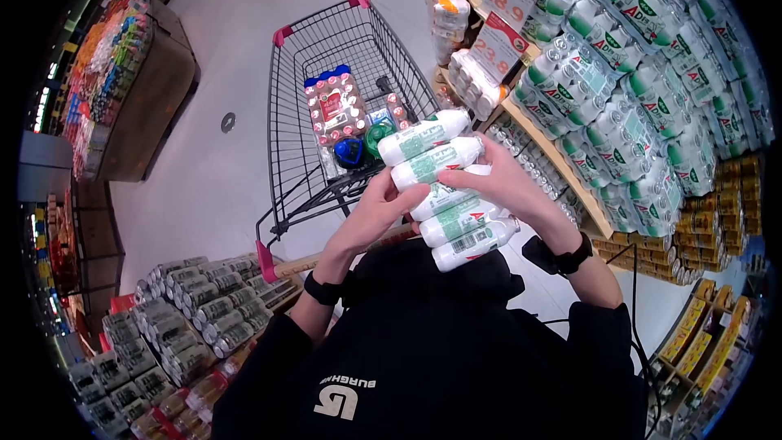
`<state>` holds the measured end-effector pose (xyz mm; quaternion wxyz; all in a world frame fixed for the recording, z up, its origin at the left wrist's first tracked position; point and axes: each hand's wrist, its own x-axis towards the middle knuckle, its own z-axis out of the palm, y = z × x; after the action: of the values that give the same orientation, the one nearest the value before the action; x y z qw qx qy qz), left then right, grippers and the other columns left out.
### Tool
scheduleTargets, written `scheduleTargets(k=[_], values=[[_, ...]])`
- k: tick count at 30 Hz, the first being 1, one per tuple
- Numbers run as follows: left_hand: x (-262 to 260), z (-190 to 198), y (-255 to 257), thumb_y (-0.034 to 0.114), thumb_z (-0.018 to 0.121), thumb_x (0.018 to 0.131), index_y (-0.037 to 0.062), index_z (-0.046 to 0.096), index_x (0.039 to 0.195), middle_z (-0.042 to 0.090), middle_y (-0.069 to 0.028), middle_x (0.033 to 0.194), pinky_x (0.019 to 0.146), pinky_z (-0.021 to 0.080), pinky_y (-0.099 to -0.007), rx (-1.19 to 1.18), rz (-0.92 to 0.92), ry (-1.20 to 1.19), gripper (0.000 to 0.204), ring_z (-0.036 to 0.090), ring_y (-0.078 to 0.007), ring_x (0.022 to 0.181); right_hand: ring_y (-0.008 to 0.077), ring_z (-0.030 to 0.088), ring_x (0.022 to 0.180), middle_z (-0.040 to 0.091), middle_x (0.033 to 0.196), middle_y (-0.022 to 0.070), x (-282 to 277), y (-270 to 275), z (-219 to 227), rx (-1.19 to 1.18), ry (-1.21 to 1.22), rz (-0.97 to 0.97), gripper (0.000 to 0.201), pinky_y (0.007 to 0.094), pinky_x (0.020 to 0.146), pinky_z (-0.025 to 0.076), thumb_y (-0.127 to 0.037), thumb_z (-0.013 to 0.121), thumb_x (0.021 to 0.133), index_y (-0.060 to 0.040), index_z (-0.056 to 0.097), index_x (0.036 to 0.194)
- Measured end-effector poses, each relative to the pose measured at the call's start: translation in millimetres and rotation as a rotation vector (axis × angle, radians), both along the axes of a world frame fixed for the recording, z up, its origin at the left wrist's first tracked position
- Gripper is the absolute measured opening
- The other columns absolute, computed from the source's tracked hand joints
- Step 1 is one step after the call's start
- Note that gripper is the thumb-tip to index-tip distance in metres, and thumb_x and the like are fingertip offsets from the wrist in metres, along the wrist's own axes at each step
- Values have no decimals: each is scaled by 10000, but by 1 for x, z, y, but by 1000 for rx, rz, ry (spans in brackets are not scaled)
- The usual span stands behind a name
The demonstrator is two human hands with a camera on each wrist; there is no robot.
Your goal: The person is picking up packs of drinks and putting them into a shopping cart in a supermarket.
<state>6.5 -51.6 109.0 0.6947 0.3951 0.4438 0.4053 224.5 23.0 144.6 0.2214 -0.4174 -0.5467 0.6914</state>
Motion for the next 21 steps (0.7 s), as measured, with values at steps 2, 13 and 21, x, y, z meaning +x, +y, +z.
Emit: scheduleTargets(k=[2, 13, 21], values=[[2, 1, 0, 196, 634, 974, 2, 429, 1418, 576, -89, 1324, 987, 468, -327, 5, -40, -1, 526, 575, -155, 1166, 190, 653, 1034, 650, 1148, 133, 3, -6, -3, 48, -29, -16, 668, 324, 885, 536, -266, 826, 803, 34, 501, 1303], [25, -4, 15, 166, 632, 976, 3, 389, 1396, 613, -81, 1212, 673, 553, -267, 58, -159, -108, 511, 646, -113, 922, 170, 635, 1060, 653, 1163, 115, 26, -21, 1, 10, -84, -194, 636, 325, 937, 505, -202, 811, 811, 10, 513, 1331], [27, -7, 19, 95, 730, 888, -17, 400, 1402, 565, -118, 1325, 1011, 489, -345, 117, -130, -127, 621, 581, -172, 1186, 166, 645, 1044, 652, 1156, 99, 18, -21, 0, -66, 79, -308, 631, 321, 903, 528, -213, 832, 795, 5, 519, 1298]])
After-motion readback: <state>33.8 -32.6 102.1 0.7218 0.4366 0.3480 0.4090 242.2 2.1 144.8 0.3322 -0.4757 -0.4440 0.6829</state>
